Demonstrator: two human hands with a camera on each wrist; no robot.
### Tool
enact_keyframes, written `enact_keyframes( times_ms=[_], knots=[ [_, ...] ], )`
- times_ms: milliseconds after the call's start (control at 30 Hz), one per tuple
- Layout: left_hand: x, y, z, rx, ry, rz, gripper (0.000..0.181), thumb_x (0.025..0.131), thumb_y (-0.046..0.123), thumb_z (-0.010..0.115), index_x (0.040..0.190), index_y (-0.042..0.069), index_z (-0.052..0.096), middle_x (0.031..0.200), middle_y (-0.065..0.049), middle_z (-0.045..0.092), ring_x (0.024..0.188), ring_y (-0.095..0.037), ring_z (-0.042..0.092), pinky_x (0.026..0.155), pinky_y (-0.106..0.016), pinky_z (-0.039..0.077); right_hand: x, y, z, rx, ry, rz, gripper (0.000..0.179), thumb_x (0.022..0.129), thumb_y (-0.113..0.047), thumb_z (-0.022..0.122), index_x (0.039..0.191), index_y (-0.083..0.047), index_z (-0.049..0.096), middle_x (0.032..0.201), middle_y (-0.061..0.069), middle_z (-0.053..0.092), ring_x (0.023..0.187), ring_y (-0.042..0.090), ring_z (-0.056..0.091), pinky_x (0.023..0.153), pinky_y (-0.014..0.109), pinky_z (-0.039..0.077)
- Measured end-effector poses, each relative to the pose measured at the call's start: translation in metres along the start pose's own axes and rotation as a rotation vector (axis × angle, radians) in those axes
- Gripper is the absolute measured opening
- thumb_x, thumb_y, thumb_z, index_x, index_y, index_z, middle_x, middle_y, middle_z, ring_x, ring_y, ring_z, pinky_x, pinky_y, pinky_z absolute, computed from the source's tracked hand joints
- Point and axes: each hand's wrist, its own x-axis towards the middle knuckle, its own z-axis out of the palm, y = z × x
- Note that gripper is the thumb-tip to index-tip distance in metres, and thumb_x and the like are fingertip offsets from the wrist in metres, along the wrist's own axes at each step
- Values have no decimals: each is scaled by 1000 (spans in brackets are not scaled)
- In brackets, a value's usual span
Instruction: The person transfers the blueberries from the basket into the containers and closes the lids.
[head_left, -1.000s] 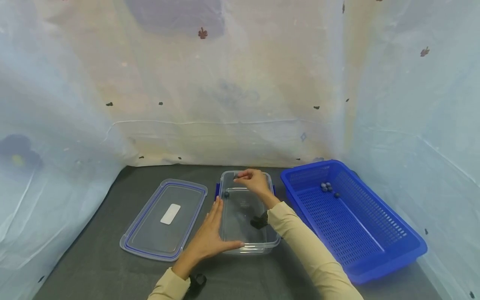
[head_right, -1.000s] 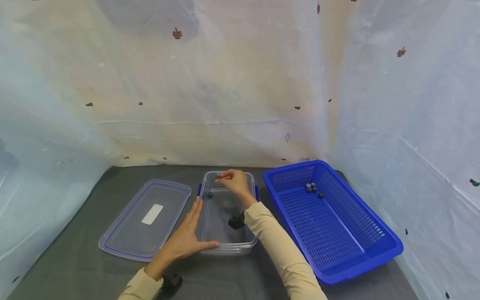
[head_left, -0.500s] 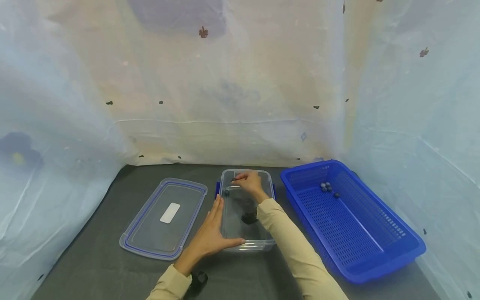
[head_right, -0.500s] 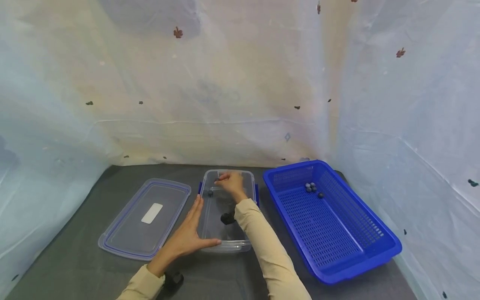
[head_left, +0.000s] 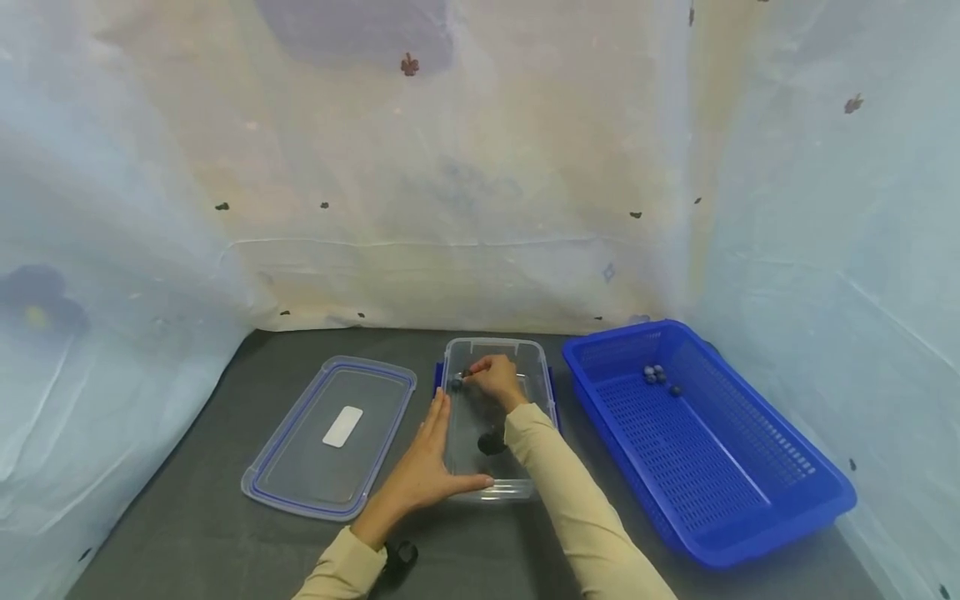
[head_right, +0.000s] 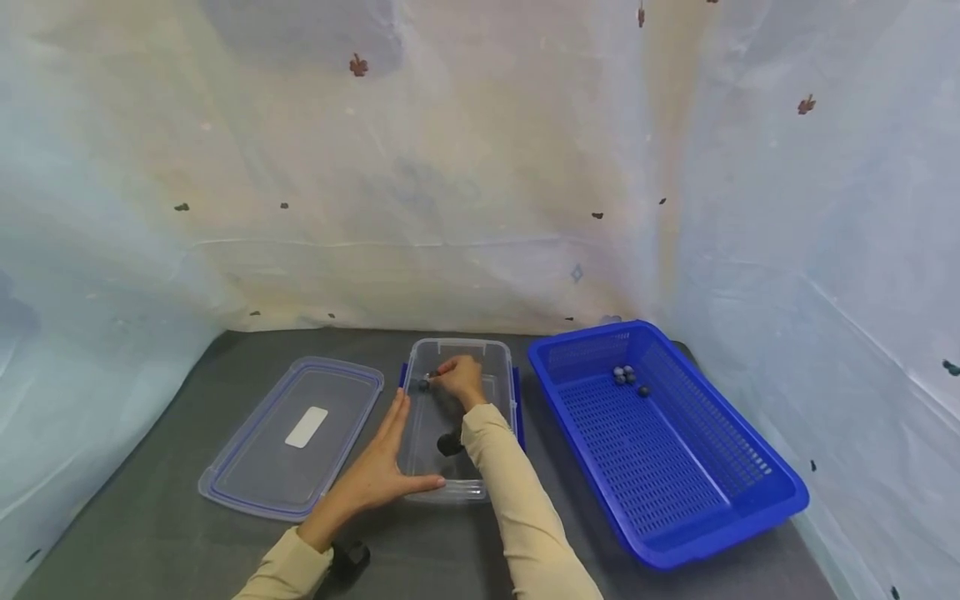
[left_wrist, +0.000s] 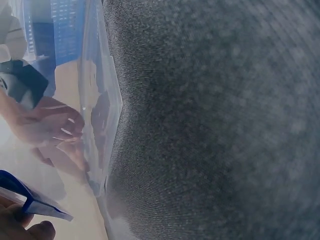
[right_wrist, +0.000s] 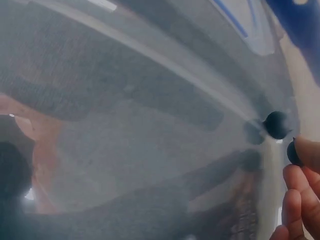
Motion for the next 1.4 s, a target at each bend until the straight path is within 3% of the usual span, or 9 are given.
enact_keyframes(
  times_ms=[200, 467, 767, 1033, 1400],
  knots=[
    [-1, 2, 1, -13, 0, -12, 135, 65, 73, 73, 155, 8, -5, 161, -8, -11, 142, -40, 7, 111, -58, 14, -1, 7, 3, -4, 12, 1, 19, 74, -11, 84, 86, -1, 75, 78, 6, 71, 87, 28, 63, 92, 44, 44],
    [-3, 2, 1, -22, -6, -19, 134, 66, 72, 74, 155, 9, -4, 161, -7, -11, 142, -42, 7, 110, -60, 17, -3, 9, 4, 8, -6, 28, 18, 75, -9, 83, 89, -1, 75, 80, 6, 71, 85, 26, 64, 83, 40, 50],
    [-5, 2, 1, -32, 0, -19, 134, 65, 70, 75, 155, 9, -3, 161, -7, -10, 143, -37, 6, 107, -62, 23, -5, 8, 2, 24, -15, 21, 20, 74, -9, 83, 90, 0, 75, 78, 6, 71, 77, 22, 64, 74, 36, 50],
    [-1, 2, 2, -32, 3, -11, 135, 65, 71, 75, 155, 11, -5, 161, -6, -11, 144, -30, 3, 109, -58, 23, -1, 7, -7, 35, -8, 14, 23, 75, -11, 83, 94, 0, 76, 80, 7, 72, 75, 20, 65, 68, 32, 52],
    [-1, 1, 0, -46, -4, -8, 135, 66, 69, 76, 155, 10, -6, 161, -7, -13, 144, -31, 1, 108, -59, 23, 3, 0, -14, 158, -36, -8, 27, 78, -14, 81, 100, 1, 73, 87, 9, 73, 81, 22, 68, 77, 34, 54]
  ],
)
